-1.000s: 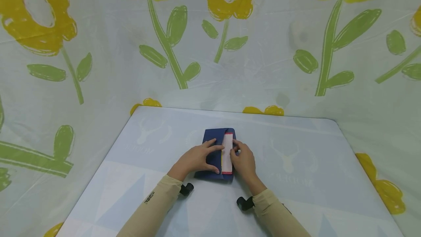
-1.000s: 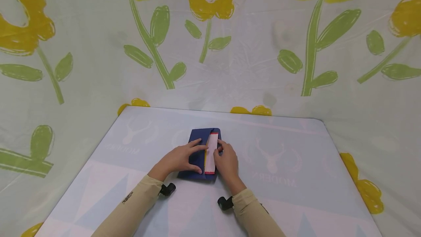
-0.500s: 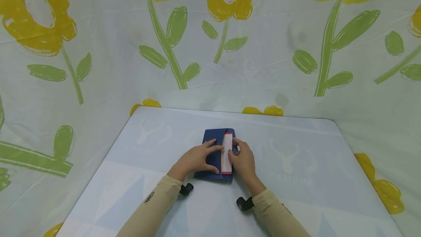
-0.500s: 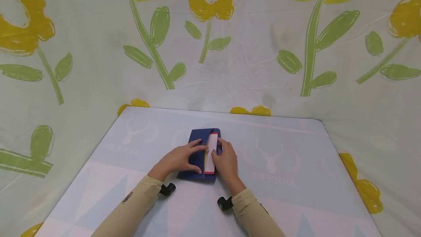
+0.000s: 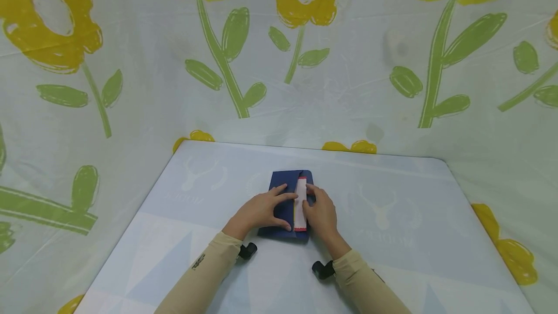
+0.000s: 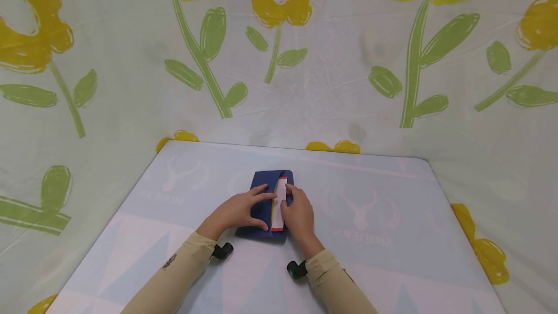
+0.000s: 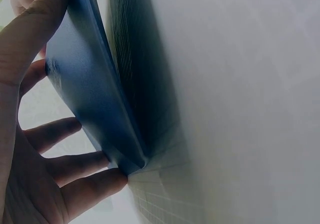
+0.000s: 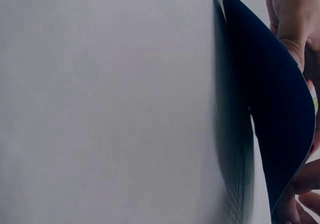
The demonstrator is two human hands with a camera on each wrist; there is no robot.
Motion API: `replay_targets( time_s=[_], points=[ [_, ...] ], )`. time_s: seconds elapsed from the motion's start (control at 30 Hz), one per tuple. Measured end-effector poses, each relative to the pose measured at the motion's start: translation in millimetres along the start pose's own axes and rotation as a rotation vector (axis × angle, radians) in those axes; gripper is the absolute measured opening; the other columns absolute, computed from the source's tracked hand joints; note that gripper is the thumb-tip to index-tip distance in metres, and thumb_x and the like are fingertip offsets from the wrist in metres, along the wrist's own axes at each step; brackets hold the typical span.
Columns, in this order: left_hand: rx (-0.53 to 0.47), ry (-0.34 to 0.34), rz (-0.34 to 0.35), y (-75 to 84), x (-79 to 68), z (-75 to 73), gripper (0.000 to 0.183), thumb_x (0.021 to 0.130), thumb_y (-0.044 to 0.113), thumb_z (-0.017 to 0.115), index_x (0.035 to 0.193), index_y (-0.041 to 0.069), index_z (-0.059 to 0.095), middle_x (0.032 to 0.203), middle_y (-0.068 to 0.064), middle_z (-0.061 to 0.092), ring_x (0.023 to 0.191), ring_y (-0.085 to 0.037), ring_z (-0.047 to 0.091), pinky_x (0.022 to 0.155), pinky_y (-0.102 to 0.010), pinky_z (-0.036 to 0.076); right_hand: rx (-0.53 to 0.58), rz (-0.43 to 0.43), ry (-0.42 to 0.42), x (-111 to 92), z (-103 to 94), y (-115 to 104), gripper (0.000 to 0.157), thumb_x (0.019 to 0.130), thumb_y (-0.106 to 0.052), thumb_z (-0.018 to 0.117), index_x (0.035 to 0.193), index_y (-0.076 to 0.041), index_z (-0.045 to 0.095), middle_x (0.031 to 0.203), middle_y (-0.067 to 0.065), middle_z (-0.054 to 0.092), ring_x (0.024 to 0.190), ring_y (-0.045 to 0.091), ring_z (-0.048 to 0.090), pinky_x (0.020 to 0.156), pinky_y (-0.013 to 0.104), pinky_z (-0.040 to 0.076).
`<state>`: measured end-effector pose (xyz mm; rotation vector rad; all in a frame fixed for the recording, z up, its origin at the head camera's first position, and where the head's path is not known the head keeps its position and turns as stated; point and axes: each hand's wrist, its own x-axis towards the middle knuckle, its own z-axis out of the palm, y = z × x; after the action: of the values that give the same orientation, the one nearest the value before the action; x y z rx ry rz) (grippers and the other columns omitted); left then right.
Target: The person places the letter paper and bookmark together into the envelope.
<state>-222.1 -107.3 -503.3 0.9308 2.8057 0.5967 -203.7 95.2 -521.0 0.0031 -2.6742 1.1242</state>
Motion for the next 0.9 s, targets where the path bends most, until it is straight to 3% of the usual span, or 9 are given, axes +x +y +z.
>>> replay_targets(
  time_s=[0.27,0.5,0.63,0.77,0.9],
  points=[
    [-0.005,0.005,0.008,0.0,-0.3,-0.1,0.088,0.075,0.060,0.084,0.152,0.037,0.048,0.162,-0.011,0.036,0.135,-0.039,0.052,0.102,-0.051,0.050,-0.007,-0.004,0.009,-1.6,3.4,-4.1,0.045,0.089,-0.010,0.074,0.133,-0.007,0.065,0.117,0.010,0.070,0.112,0.030,0.066,0.093,0.049,0.054],
    [-0.008,-0.001,0.010,-0.2,-0.2,0.6,0.088,0.075,0.060,0.083,0.152,0.037,0.048,0.163,-0.011,0.036,0.137,-0.040,0.049,0.103,-0.052,0.049,-0.011,-0.022,0.024,-4.7,4.2,-6.5,0.044,0.087,-0.009,0.075,0.130,-0.006,0.067,0.115,0.010,0.071,0.113,0.032,0.066,0.091,0.051,0.055],
    [-0.001,-0.005,0.009,-0.6,-0.3,1.4,0.088,0.075,0.060,0.083,0.152,0.038,0.047,0.163,-0.011,0.034,0.138,-0.041,0.048,0.103,-0.052,0.049,-0.010,-0.025,0.031,-5.0,3.7,-5.8,0.044,0.087,-0.011,0.076,0.130,-0.006,0.067,0.116,0.011,0.071,0.105,0.030,0.068,0.086,0.049,0.056],
    [0.008,0.002,0.008,-0.7,-0.2,1.8,0.088,0.075,0.061,0.083,0.152,0.039,0.047,0.163,-0.011,0.034,0.138,-0.041,0.047,0.103,-0.052,0.049,0.022,-0.029,0.036,-4.5,1.1,-5.7,0.044,0.088,-0.011,0.076,0.130,-0.004,0.066,0.117,0.011,0.071,0.085,0.022,0.066,0.073,0.040,0.055],
    [0.012,0.005,0.011,-0.2,0.2,1.5,0.088,0.075,0.061,0.083,0.152,0.038,0.047,0.163,-0.011,0.034,0.138,-0.041,0.048,0.103,-0.053,0.049,0.038,-0.025,0.019,-3.4,-0.3,-5.4,0.045,0.087,-0.009,0.076,0.131,-0.003,0.065,0.118,0.012,0.071,0.075,0.015,0.061,0.065,0.032,0.051]
  ],
)
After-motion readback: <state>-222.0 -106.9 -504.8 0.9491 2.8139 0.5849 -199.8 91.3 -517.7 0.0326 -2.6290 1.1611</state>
